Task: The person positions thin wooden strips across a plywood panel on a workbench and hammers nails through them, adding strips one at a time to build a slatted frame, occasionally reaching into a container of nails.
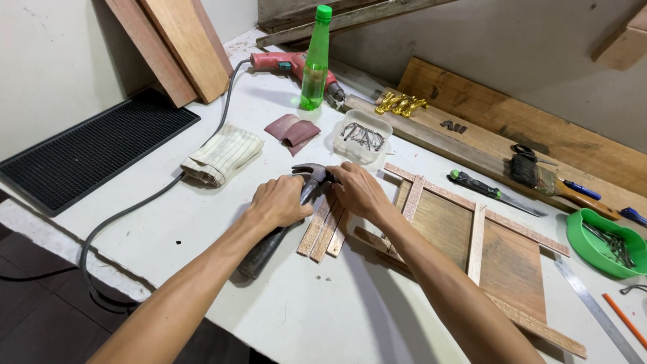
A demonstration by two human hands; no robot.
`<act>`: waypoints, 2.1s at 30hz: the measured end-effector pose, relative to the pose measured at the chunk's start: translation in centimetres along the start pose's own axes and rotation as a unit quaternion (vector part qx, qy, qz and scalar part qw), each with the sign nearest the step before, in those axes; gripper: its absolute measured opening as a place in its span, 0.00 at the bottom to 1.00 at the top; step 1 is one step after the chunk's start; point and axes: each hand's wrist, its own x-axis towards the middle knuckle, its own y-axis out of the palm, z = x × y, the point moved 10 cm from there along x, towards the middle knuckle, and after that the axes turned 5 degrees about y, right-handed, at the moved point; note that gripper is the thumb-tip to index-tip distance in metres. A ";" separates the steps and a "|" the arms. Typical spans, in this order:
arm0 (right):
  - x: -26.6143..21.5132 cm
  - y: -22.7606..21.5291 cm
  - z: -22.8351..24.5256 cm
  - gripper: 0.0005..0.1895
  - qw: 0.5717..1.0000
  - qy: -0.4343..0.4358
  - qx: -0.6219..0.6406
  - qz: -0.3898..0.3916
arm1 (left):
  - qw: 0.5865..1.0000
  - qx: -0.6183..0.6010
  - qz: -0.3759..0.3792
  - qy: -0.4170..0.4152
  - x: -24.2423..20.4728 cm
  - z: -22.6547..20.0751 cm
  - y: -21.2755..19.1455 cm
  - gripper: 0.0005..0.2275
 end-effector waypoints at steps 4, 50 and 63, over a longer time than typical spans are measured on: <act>-0.8 -3.5 1.1 0.22 1.000 0.008 -0.020 -0.018 | 1.000 0.008 -0.023 0.018 -0.5 -1.8 -2.9 0.13; -21.5 -15.1 -24.7 0.39 0.972 0.225 -0.015 -0.063 | 0.919 0.210 -0.046 0.331 12.1 -32.0 3.7 0.16; -21.5 -14.1 -24.8 0.34 0.963 0.261 0.045 -0.050 | 0.929 0.199 -0.003 0.313 13.0 -31.2 5.3 0.14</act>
